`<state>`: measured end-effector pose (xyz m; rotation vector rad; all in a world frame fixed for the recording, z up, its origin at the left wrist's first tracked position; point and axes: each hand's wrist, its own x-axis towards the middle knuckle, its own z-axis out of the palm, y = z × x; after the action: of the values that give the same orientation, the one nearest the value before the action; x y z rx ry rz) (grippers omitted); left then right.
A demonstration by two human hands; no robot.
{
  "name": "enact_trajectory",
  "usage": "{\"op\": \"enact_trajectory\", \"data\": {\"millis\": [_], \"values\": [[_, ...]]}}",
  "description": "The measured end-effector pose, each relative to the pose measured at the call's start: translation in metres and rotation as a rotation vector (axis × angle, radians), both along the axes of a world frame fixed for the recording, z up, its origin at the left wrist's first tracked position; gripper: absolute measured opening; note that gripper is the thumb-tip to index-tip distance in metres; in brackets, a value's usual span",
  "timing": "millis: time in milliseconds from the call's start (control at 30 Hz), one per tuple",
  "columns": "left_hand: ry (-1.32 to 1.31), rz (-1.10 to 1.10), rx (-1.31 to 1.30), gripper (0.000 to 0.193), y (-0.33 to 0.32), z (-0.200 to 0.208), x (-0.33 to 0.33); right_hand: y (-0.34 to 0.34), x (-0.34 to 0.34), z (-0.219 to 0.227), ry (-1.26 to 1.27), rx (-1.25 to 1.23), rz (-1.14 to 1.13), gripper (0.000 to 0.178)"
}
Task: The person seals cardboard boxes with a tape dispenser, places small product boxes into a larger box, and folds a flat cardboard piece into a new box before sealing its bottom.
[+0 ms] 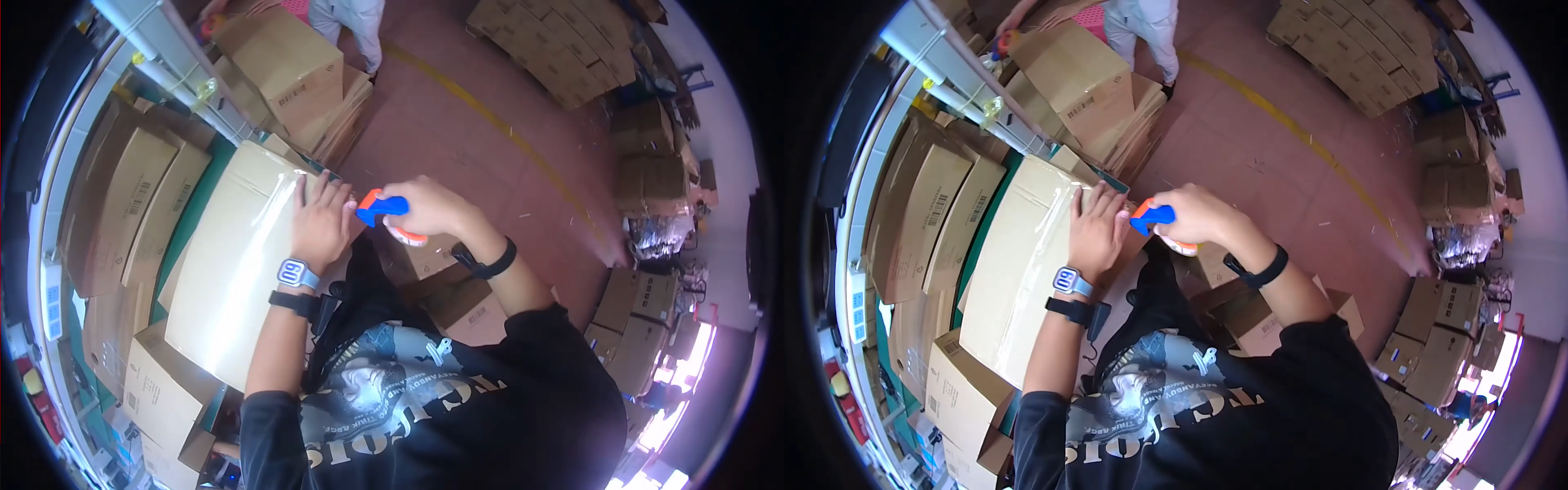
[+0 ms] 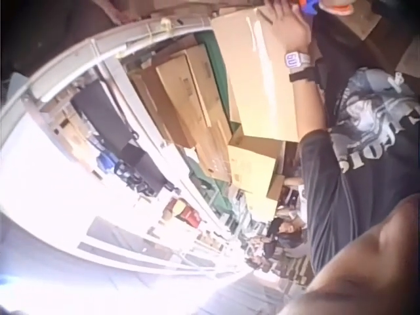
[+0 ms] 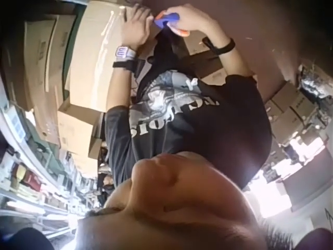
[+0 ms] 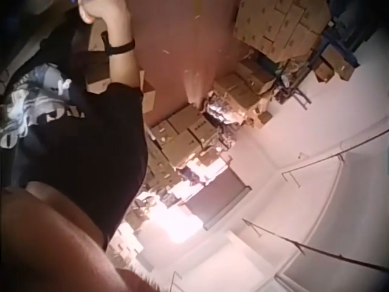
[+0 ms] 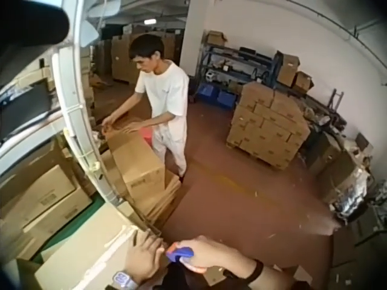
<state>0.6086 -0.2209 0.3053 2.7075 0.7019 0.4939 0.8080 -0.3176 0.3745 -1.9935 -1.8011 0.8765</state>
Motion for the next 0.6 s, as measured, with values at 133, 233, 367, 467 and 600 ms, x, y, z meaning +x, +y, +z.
{"op": "enact_trajectory", "data": {"millis": [133,233,367,467,600], "values": [[-0.062,0.016,0.066,0.031,0.003,-0.001,0.006,0.023,-0.036,0.008,-0.552,-0.255,0.265,0.03],[0.08,0.172,0.061,0.028,0.008,0.008,0.021,-0.018,-0.055,-0.112,-0.616,-0.454,0.349,0.023],[0.048,0.342,0.213,0.022,-0.007,-0.005,0.032,-0.063,-0.027,-0.115,-0.295,-0.634,0.123,0.031],[0.006,0.393,0.008,0.021,-0.013,0.0,0.021,-0.115,-0.018,-0.115,-0.155,-0.61,-0.028,0.038],[0.054,0.033,0.117,0.02,0.015,0.023,-0.014,-0.122,0.02,-0.137,-0.062,-0.355,-0.236,0.05]]}}
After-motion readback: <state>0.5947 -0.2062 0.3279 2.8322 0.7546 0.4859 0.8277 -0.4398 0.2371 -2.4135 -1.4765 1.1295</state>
